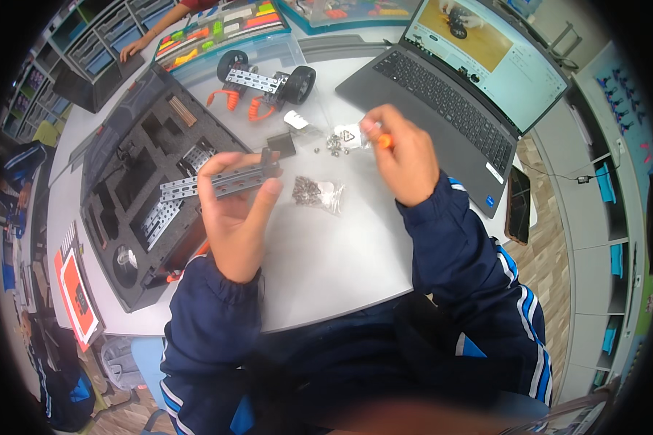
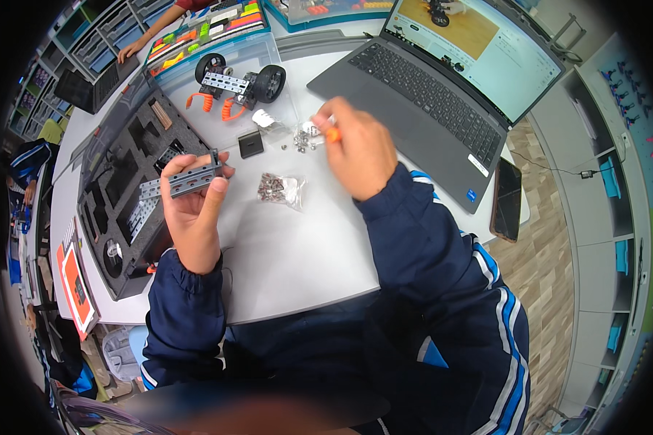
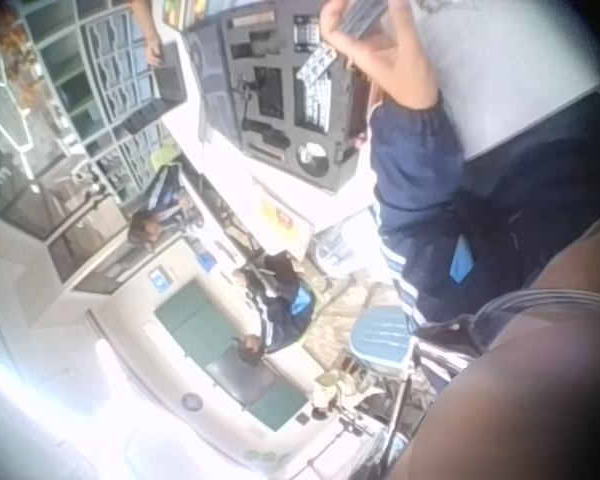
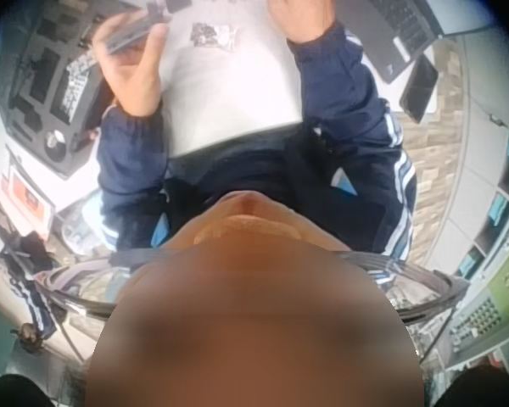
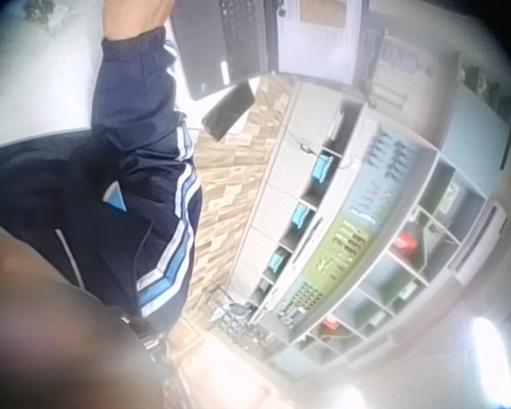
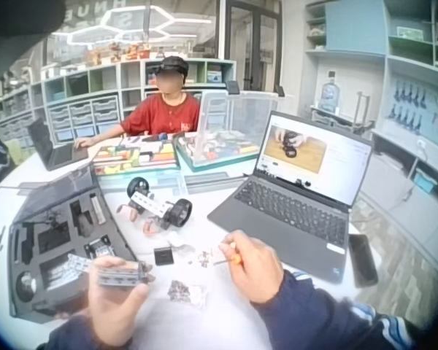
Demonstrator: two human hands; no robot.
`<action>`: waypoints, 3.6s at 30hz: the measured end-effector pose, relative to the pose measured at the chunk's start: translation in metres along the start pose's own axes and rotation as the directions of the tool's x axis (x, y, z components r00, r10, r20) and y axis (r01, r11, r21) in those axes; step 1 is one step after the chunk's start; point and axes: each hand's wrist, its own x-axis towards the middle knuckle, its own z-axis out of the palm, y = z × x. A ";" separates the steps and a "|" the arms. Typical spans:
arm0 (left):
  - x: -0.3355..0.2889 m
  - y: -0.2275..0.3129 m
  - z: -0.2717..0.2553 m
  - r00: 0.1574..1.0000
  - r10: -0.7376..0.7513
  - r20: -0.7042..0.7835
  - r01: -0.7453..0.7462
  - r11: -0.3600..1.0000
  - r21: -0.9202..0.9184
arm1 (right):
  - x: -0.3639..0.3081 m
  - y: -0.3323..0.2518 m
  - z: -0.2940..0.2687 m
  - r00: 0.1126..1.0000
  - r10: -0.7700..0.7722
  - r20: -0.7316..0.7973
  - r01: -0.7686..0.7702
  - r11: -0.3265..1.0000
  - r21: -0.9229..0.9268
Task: The person assembles a small wheeled robot by attaching metal brackets and tightening screws with an orange screwdriver. They handle screws, nuts, and a partially built robot chassis, then secure components to the frame.
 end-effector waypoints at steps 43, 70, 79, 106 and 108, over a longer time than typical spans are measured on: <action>0.000 -0.006 0.000 0.997 -0.054 0.053 0.046 0.990 0.131 | 0.017 0.061 -0.001 0.977 0.211 -0.003 -0.193 0.886 -0.422; 0.003 -0.010 -0.002 0.982 0.113 0.154 -0.172 0.874 0.455 | 0.115 0.031 0.044 0.958 -0.107 0.266 0.121 0.992 -0.037; 0.004 -0.016 -0.004 0.973 0.162 0.165 -0.221 0.858 0.463 | 0.139 -0.009 0.078 0.912 -0.375 0.163 0.404 0.890 -0.210; -0.002 -0.011 -0.010 0.892 0.401 0.206 -0.449 0.834 0.319 | 0.165 -0.064 -0.001 0.864 0.016 0.504 -0.025 1.000 0.011; -0.002 -0.008 -0.011 0.850 0.480 0.217 -0.525 0.801 0.285 | 0.145 -0.065 -0.018 0.838 0.018 0.546 -0.101 0.987 0.123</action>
